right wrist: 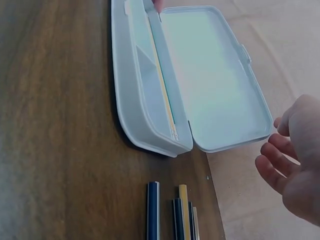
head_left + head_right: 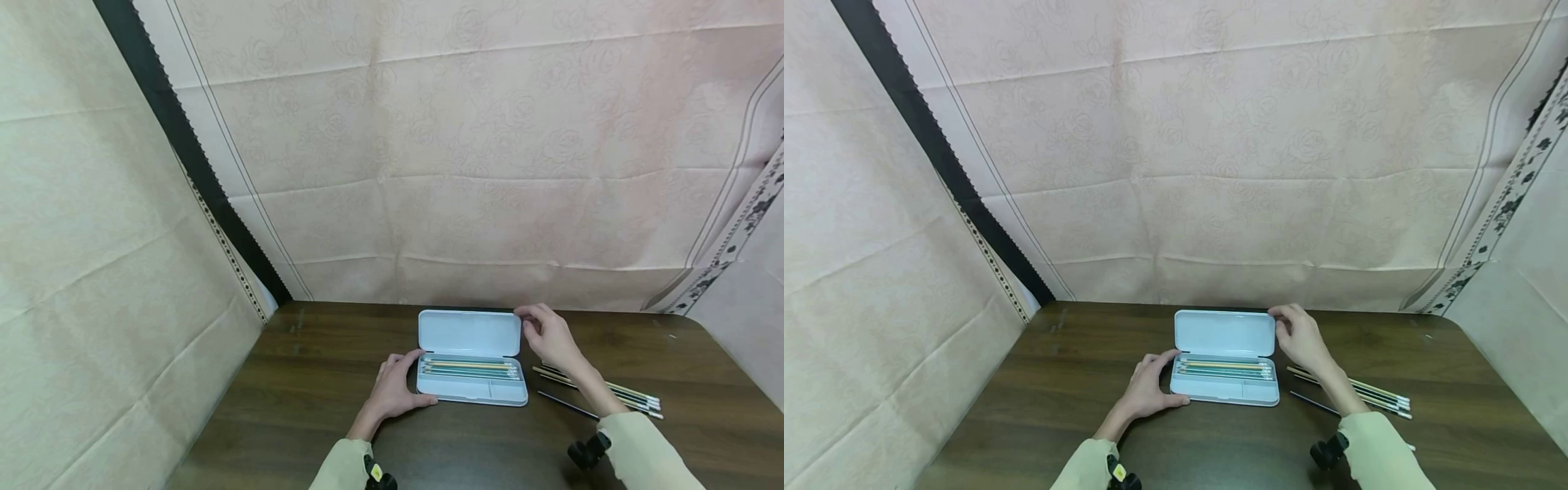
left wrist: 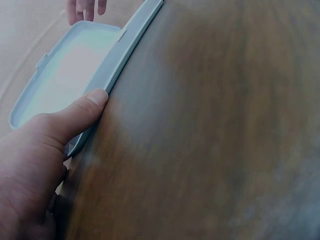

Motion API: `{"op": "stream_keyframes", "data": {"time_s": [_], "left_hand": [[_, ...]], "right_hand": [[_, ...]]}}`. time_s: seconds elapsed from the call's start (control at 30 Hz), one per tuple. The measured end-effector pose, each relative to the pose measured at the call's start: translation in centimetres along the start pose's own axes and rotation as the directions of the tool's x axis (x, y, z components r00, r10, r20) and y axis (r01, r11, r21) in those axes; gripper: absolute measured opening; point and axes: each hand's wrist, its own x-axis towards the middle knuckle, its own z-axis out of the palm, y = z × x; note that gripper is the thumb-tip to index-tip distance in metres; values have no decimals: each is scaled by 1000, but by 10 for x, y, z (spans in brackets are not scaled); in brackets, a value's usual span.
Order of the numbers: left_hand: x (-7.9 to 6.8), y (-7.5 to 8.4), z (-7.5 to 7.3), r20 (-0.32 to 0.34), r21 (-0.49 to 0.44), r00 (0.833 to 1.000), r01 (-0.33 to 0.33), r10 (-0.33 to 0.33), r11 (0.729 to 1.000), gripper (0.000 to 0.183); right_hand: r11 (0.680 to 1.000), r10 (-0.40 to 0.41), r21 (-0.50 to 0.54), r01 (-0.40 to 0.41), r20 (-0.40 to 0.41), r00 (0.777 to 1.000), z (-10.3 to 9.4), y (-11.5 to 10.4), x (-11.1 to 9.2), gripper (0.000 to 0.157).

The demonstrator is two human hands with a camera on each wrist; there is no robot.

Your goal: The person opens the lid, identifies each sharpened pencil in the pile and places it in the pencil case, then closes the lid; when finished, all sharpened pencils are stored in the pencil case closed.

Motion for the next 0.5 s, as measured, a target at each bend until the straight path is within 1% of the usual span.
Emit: {"op": "stream_keyframes", "data": {"time_s": [0.1, 0.27, 0.4, 0.5], "left_hand": [[0, 0, 0, -2, 0, 1000, -3, 3, 1000, 90], [0, 0, 0, -2, 6, 1000, -3, 3, 1000, 90], [-1, 0, 0, -1, 3, 1000, -1, 1, 1000, 90], [-1, 1, -1, -1, -7, 1000, 2, -2, 1000, 91]], "right_hand": [[998, 58, 10, -58, 36, 998, 1, 1, 2, 27], [989, 136, 41, -140, 95, 986, 1, -2, 3, 27], [984, 160, 63, -168, 105, 981, -2, -6, 3, 25], [983, 160, 79, -168, 100, 982, -3, -8, 2, 22]]}}
